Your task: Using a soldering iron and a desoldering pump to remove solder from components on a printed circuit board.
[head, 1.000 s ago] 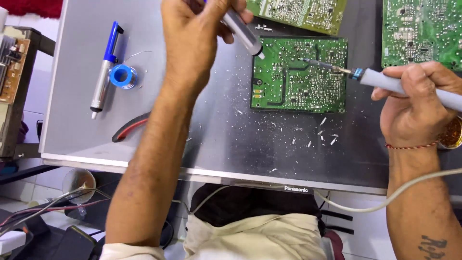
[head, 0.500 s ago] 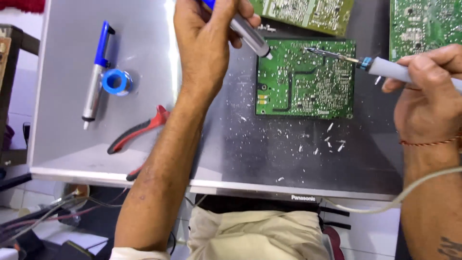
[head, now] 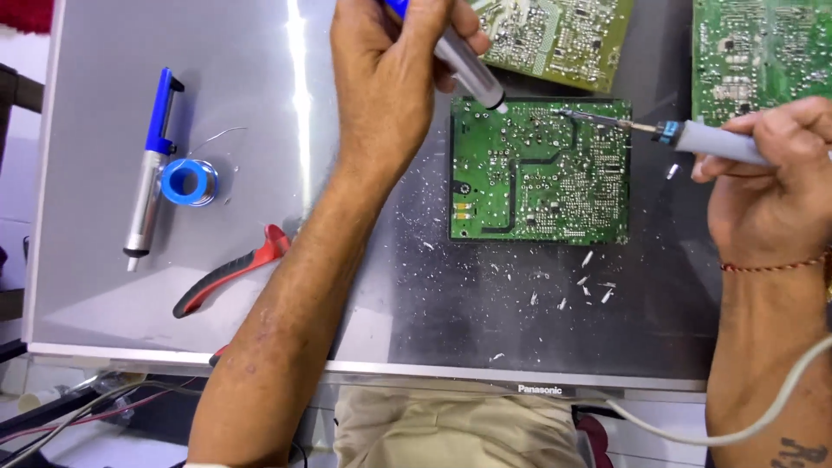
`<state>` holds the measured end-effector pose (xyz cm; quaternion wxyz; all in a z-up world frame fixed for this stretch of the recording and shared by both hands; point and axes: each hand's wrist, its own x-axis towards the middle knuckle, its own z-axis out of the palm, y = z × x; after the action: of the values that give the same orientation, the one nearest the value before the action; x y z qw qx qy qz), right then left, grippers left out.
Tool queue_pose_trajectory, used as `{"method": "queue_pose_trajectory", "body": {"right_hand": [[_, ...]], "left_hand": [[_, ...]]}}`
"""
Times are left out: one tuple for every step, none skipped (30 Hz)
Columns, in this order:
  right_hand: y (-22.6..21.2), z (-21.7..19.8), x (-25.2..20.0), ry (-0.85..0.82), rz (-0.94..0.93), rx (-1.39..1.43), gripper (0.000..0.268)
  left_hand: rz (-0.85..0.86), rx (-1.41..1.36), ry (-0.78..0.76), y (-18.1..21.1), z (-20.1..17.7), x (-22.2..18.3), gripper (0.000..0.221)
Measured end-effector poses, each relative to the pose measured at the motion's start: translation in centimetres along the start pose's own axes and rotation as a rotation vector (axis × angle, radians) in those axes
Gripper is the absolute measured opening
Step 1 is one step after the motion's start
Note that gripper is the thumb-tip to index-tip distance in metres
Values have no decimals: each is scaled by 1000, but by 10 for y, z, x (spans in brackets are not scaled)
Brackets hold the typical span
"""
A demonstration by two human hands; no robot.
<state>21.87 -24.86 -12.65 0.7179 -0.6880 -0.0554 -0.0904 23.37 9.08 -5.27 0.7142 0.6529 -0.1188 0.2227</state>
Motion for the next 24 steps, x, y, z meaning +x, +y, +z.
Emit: {"method": "queue_pose_trajectory", "body": {"right_hand": [[-1, 0, -2, 2, 6, 0, 16], [-1, 0, -4, -5, -20, -66, 17], [-4, -2, -5, -9, -53, -136, 17], [-7, 1, -3, -5, -56, -140, 17], [-9, 5, -5, 14, -60, -121, 17], [-11, 8, -6, 33, -63, -102, 17], [-12, 11, -7, 38, -62, -103, 17], [-13, 15, -6, 25, -85, -106, 15], [-15, 18, -6, 12, -110, -112, 13], [-14, 18, -6, 17, -110, -117, 13], [-13, 19, -7, -2, -100, -106, 13], [-13, 21, -7, -21, -90, -95, 13], [-13, 23, -8, -21, -90, -96, 13], [-13, 24, -9, -32, -107, -103, 13], [-13, 24, -8, -43, -125, -111, 12], [-12, 22, -6, -44, -125, -114, 12], [-12, 19, -8, -43, -97, -107, 10], [-13, 16, -11, -41, -69, -102, 9], [-11, 14, -11, -43, -69, -101, 9], [-9, 11, -11, -53, -74, -125, 11], [-8, 9, -12, -64, -79, -147, 13], [-8, 11, -11, -66, -78, -145, 13], [-9, 12, -12, -51, -76, -160, 12], [-10, 14, -13, -36, -74, -175, 10]], "left_hand": [[-6, 1, -1, 2, 3, 0, 30], [-3, 21, -18, 3, 6, 0, 32], [7, 35, -36, 4, 11, 2, 34], [9, 30, -40, 5, 15, 3, 34], [4, 42, -49, 6, 18, 2, 38], [-2, 54, -59, 7, 21, 0, 42], [-4, 52, -63, -1, 19, -2, 42], [12, 27, -68, -10, 16, -3, 26], [29, -2, -71, -19, 14, -5, 15], [27, -8, -75, -15, 16, -3, 15], [20, -41, -53, -10, 16, -3, 15], [12, -73, -31, -5, 16, -2, 16], [12, -74, -30, -4, 16, -2, 16], [-10, -66, -24, -3, 15, -3, 18], [-31, -59, -18, -3, 15, -2, 19], [-31, -62, -16, -6, 16, -3, 19], [-19, -71, 16, -9, 17, -9, 17], [-6, -79, 48, -11, 18, -14, 16], [-6, -78, 49, -13, 18, -17, 16], [-29, -97, 93, -15, 19, -19, 18], [-52, -114, 137, -16, 19, -22, 21], [-52, -111, 139, -17, 18, -22, 21], [-40, -110, 141, -19, 17, -23, 20], [-28, -109, 142, -21, 17, -23, 18]]}}
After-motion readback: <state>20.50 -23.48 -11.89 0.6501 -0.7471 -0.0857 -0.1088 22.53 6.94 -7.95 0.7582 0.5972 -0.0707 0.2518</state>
